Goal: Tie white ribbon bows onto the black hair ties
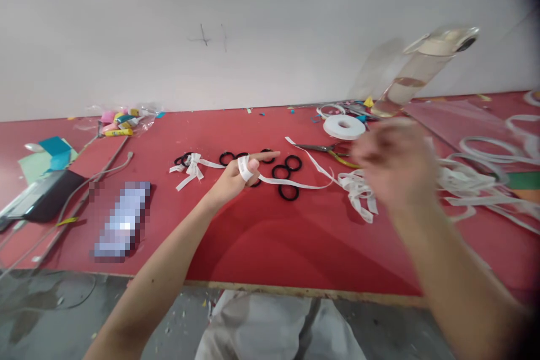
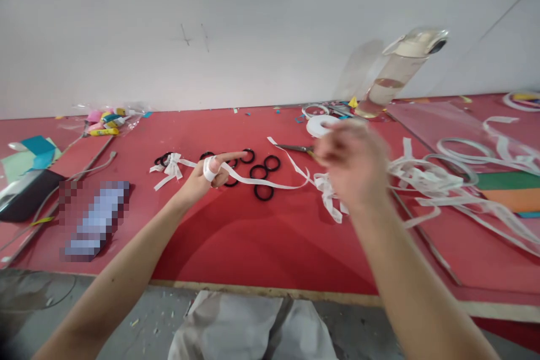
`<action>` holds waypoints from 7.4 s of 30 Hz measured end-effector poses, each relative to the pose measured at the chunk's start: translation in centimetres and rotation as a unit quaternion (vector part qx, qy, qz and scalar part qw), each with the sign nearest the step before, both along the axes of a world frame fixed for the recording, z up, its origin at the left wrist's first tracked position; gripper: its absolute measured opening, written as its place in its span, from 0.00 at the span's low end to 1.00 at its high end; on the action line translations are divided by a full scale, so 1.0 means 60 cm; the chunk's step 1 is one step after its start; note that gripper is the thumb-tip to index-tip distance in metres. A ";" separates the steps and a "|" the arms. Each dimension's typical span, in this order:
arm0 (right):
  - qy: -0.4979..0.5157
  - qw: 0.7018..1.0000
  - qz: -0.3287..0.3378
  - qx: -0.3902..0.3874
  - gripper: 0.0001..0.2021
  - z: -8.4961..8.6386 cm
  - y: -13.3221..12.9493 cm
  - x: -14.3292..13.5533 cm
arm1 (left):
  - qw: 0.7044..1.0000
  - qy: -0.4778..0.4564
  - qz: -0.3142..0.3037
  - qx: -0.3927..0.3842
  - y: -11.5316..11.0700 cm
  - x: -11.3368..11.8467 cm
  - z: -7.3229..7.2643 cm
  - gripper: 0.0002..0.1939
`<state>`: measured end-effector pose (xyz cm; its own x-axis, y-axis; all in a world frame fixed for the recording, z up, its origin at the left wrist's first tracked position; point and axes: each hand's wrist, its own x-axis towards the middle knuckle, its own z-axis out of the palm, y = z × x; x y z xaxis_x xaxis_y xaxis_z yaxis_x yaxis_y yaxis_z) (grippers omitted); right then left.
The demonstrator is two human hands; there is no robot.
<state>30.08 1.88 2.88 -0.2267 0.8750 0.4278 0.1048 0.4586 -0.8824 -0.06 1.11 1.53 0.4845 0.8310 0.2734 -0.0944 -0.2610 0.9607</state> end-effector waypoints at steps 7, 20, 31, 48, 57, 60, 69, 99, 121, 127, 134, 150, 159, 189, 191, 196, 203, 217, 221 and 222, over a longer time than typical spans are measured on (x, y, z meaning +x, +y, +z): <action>-0.043 0.985 0.169 0.005 0.11 -0.056 0.016 -0.194 | 0.996 -0.017 -0.086 0.001 -0.015 0.025 -0.003 0.35; 0.002 0.991 0.130 -0.029 0.22 -0.072 0.001 -0.197 | 0.973 -0.098 -0.169 -0.119 -0.020 0.055 -0.005 0.36; 0.020 0.981 0.193 0.002 0.17 -0.088 -0.007 -0.194 | 0.949 -0.127 -0.187 -0.220 -0.032 0.040 -0.023 0.38; -0.056 0.998 -0.012 -0.007 0.10 -0.074 -0.006 -0.186 | 0.954 -0.157 -0.161 -0.196 -0.027 0.032 -0.023 0.35; -0.138 0.971 -0.069 0.182 0.08 -0.071 -0.037 -0.195 | 0.981 -0.099 0.044 -0.160 -0.002 0.030 -0.027 0.42; -0.174 0.948 -0.053 0.260 0.09 -0.074 -0.039 -0.203 | 0.984 -0.079 0.062 -0.144 -0.011 0.039 -0.032 0.39; -0.208 0.900 -0.079 0.376 0.09 -0.070 -0.044 -0.220 | 0.977 -0.116 0.115 -0.140 -0.024 0.065 -0.023 0.32; -0.285 0.942 0.177 0.017 0.31 -0.057 -0.067 -0.226 | 0.935 -0.240 0.049 -0.256 -0.032 0.069 -0.015 0.38; -0.146 0.985 0.090 -0.035 0.09 -0.079 -0.027 -0.206 | 0.926 -0.297 0.003 -0.233 -0.013 0.029 0.022 0.33; -0.031 0.999 -0.020 0.021 0.09 -0.075 -0.032 -0.190 | 0.991 -0.062 -0.008 -0.122 -0.010 0.023 0.010 0.40; -0.161 0.923 -0.009 0.348 0.12 -0.055 -0.027 -0.174 | 0.934 0.344 0.005 0.096 -0.002 0.022 -0.018 0.06; -0.135 0.940 0.073 0.303 0.07 -0.062 -0.025 -0.186 | 0.898 0.422 0.005 0.123 0.009 0.020 -0.022 0.06; -0.160 0.954 0.074 0.242 0.08 -0.060 -0.022 -0.184 | 0.908 0.412 0.007 0.071 0.007 0.016 -0.016 0.08; 0.355 0.912 0.024 -0.203 0.24 -0.069 0.045 -0.148 | 0.884 -0.168 -0.313 -0.304 -0.012 0.002 -0.012 0.40; 0.334 0.921 0.004 -0.202 0.21 -0.072 0.047 -0.145 | 0.874 -0.167 -0.333 -0.313 -0.019 0.009 -0.012 0.38; 0.328 0.919 -0.077 -0.203 0.14 -0.080 0.054 -0.141 | 0.854 -0.149 -0.379 -0.324 -0.036 0.022 -0.012 0.42; 0.281 0.931 -0.136 -0.188 0.13 -0.091 0.064 -0.129 | 0.861 -0.117 -0.386 -0.309 -0.045 0.028 -0.014 0.50; 0.174 0.961 -0.189 -0.102 0.14 -0.094 0.066 -0.127 | 0.873 -0.165 -0.304 -0.344 -0.039 0.034 -0.013 0.51; 0.157 0.967 -0.168 -0.111 0.17 -0.095 0.065 -0.126 | 0.890 -0.234 -0.171 -0.352 -0.031 0.034 -0.005 0.46; 0.150 0.969 -0.163 -0.110 0.18 -0.096 0.065 -0.126 | 0.890 -0.256 -0.136 -0.351 -0.028 0.032 -0.003 0.45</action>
<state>22.55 5.80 -2.85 0.1831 0.9567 0.2261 -0.0634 0.2410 -0.9684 1.88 -0.58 1.34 0.6551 0.7552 -0.0230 -0.5354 0.4855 0.6911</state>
